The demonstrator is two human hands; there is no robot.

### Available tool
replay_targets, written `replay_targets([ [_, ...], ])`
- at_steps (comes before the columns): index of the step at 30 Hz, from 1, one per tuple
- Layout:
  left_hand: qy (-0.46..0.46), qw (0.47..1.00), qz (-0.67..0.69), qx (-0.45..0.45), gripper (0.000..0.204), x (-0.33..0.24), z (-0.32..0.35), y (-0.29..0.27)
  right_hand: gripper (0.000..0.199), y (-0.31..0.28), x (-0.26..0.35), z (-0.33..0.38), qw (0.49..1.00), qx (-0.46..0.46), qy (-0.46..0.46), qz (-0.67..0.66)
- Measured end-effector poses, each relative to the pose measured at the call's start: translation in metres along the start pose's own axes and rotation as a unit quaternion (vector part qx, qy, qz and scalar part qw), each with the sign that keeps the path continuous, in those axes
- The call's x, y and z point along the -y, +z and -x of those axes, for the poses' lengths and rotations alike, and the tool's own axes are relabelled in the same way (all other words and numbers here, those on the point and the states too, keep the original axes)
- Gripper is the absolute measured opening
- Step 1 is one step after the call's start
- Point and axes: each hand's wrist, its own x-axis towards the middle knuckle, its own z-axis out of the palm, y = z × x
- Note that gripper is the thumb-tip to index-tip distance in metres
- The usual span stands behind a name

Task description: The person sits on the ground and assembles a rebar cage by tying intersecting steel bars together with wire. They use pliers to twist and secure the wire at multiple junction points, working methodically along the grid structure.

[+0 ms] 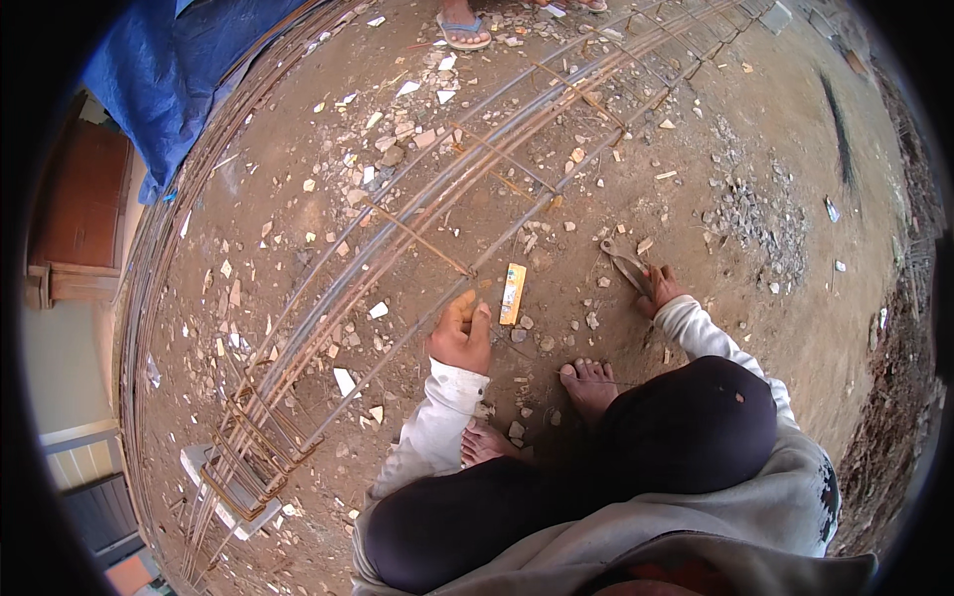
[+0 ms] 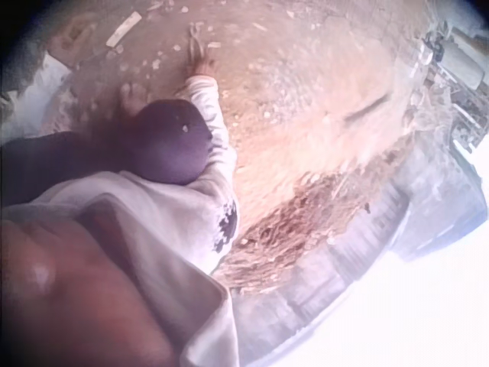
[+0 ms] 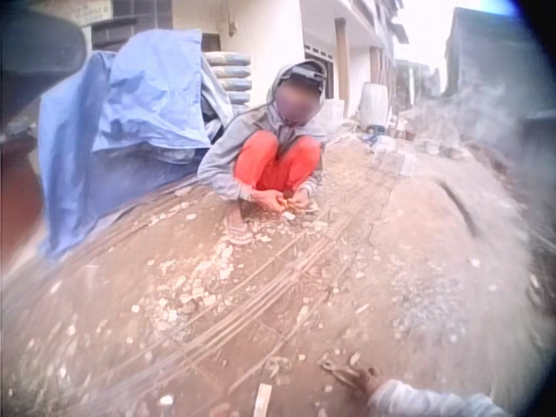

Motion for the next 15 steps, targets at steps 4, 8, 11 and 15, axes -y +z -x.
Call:
replay_targets([
  [4, -0.261, 0.86, 0.432, 0.071, 0.031, -0.005, 0.003, 0.0, 0.047, 0.001, 0.004, 0.016, 0.845, 0.164, 0.174, -0.479],
  [8, -0.319, 0.776, 0.521, 0.157, 0.034, -0.004, 0.004, -0.012, 0.041, 0.006, 0.053, 0.057, 0.759, 0.292, -0.027, -0.581],
  [11, -0.297, 0.829, 0.444, 0.168, 0.035, -0.004, 0.012, -0.013, 0.035, -0.006, 0.095, 0.051, 0.719, 0.355, -0.096, -0.589],
  [15, -0.227, 0.917, 0.318, 0.081, 0.029, -0.007, 0.015, -0.005, 0.02, -0.019, 0.136, 0.049, 0.767, 0.397, -0.08, -0.498],
])
